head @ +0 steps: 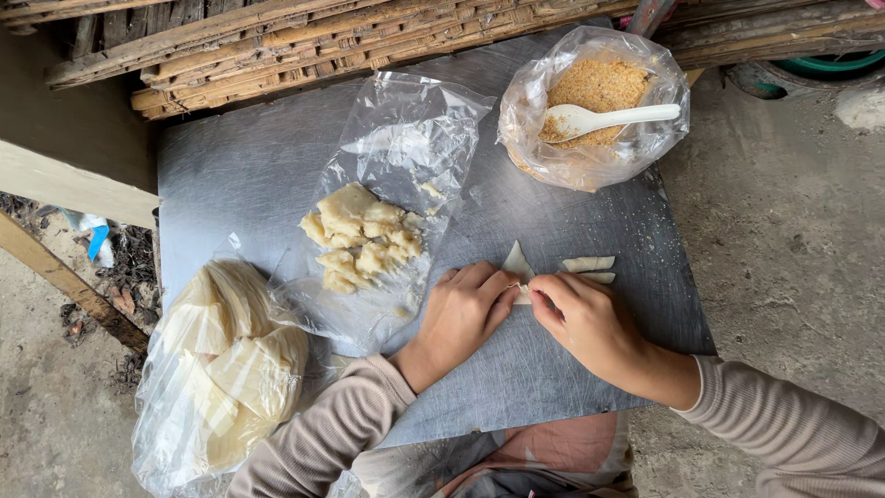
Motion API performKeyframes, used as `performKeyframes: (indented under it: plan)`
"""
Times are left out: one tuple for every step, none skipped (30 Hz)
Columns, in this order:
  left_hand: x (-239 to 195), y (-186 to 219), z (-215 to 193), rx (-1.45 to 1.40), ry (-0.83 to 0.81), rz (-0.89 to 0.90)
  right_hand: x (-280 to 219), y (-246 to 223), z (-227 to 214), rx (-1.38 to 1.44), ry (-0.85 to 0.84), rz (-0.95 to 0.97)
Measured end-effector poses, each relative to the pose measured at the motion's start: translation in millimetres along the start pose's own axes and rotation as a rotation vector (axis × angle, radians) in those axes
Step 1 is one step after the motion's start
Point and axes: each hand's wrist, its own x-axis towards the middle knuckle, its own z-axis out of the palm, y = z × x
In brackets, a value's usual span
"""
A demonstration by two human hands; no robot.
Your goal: The person assembles samosas by placing a spoonful of grainy filling onto triangular pastry sheets and folding them into sealed triangular packets. The person repeats this process for multiple units, placing each finished samosa aside on the table.
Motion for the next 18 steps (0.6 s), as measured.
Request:
performKeyframes:
  plan:
    - [0.4, 0.9, 0.8, -0.003, 0.01, -0.003, 0.6, -0.6, 0.2, -0.016, -0.002, 0.006]
    - [1.0, 1.7, 1.6, -0.007, 0.021, -0.007, 1.3, -1.0, -0.1, -0.012, -0.012, 0.015]
    - [1.3, 2.1, 1.9, -0.009, 0.034, -0.012, 2.4, -1.1, -0.5, -0.008, -0.024, 0.022]
    - [1.1, 2.1, 1.3, 0.0, 0.045, 0.0, 3.2, -1.5, -0.5, -0.004, -0.036, 0.029]
    - [1.0, 1.9, 0.8, 0.01, 0.057, 0.012, 4.0, -1.8, -0.5, 0.002, -0.042, 0.033]
    - [0.5, 1.8, 0.4, 0.02, 0.069, 0.024, 4.3, -2.1, -0.5, 0.009, -0.048, 0.038]
    - [-0.4, 1.8, -0.1, 0.068, 0.048, 0.057, 4.5, -2.1, -0.9, 0.014, -0.055, 0.042]
    - [-1.7, 1.5, -1.2, 0.116, 0.028, 0.089, 5.0, -1.6, -1.1, -0.008, -0.055, 0.023]
    - [-3.1, 0.9, -2.5, 0.165, 0.005, 0.122, 5.5, -1.1, -1.0, -0.03, -0.054, 0.005]
    - [-4.6, 0.5, -3.9, 0.199, -0.006, 0.161, 5.9, -0.6, -1.1, -0.052, -0.053, -0.013]
    - [-6.4, 0.4, -5.8, 0.235, -0.017, 0.199, 6.4, -0.1, -1.1, -0.04, -0.053, -0.019]
    - [-7.7, 1.0, -6.9, 0.27, -0.029, 0.236, 6.8, 0.3, -1.6, -0.029, -0.052, -0.025]
    - [-8.3, 1.7, -8.0, 0.249, -0.018, 0.242, 7.4, 0.5, -2.1, -0.016, -0.051, -0.032]
    - [-8.7, 2.6, -8.9, 0.228, -0.008, 0.248, 7.3, 0.5, -3.5, -0.014, -0.059, -0.033]
    - [-8.5, 3.3, -9.9, 0.207, 0.002, 0.256, 7.2, 0.3, -5.2, -0.012, -0.065, -0.033]
    - [-8.8, 4.0, -11.2, 0.225, 0.006, 0.257, 7.2, 0.0, -6.6, -0.011, -0.071, -0.033]
    - [-9.4, 5.0, -12.1, 0.24, 0.009, 0.258, 6.9, -0.5, -7.7, -0.007, -0.076, -0.045]
    - [-9.5, 5.5, -12.3, 0.255, 0.012, 0.26, 6.9, -0.8, -8.5, -0.003, -0.081, -0.056]
